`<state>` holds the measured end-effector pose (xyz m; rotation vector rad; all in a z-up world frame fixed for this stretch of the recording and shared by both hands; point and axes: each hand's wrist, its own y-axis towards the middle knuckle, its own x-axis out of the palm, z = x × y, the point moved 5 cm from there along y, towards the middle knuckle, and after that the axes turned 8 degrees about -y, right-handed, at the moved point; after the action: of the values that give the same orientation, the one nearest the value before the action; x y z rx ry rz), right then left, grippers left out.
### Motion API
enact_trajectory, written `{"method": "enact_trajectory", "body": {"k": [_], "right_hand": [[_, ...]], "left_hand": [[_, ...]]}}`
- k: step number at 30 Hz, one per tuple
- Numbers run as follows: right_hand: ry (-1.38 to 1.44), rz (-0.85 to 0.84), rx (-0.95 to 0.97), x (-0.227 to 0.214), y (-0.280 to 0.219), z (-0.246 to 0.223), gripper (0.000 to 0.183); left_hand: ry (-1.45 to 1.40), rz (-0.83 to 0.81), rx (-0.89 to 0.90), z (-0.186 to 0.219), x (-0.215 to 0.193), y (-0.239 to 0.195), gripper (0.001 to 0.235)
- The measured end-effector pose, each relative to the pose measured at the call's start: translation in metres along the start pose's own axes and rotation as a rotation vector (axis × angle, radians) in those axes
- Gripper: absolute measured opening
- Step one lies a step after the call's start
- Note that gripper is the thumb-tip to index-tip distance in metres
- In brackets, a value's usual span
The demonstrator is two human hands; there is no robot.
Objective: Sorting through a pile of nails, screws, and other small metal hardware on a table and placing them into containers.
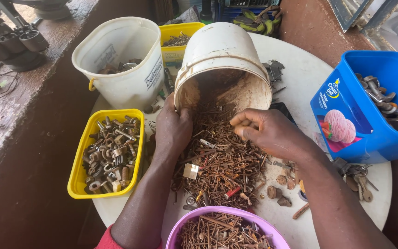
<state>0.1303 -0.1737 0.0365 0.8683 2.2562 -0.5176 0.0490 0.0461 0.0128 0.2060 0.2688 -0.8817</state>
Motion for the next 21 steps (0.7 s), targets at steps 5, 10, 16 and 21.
{"method": "enact_trajectory", "body": {"k": [5,10,16,21], "right_hand": [[-0.176,-0.161,0.151,-0.002,-0.013,-0.007,0.016],[-0.215,-0.182,0.011,0.006,-0.007,-0.008,0.018],[-0.089,-0.182,-0.029,0.02,0.005,0.022,0.019],[-0.027,-0.165,-0.055,0.015,0.001,0.018,0.019]], "left_hand": [[0.02,-0.002,-0.012,0.005,0.0,-0.004,0.055],[0.022,0.011,-0.022,-0.007,0.005,0.004,0.055],[0.051,0.021,-0.032,-0.01,0.006,0.005,0.054],[0.033,0.029,-0.017,-0.014,0.005,0.008,0.053]]}}
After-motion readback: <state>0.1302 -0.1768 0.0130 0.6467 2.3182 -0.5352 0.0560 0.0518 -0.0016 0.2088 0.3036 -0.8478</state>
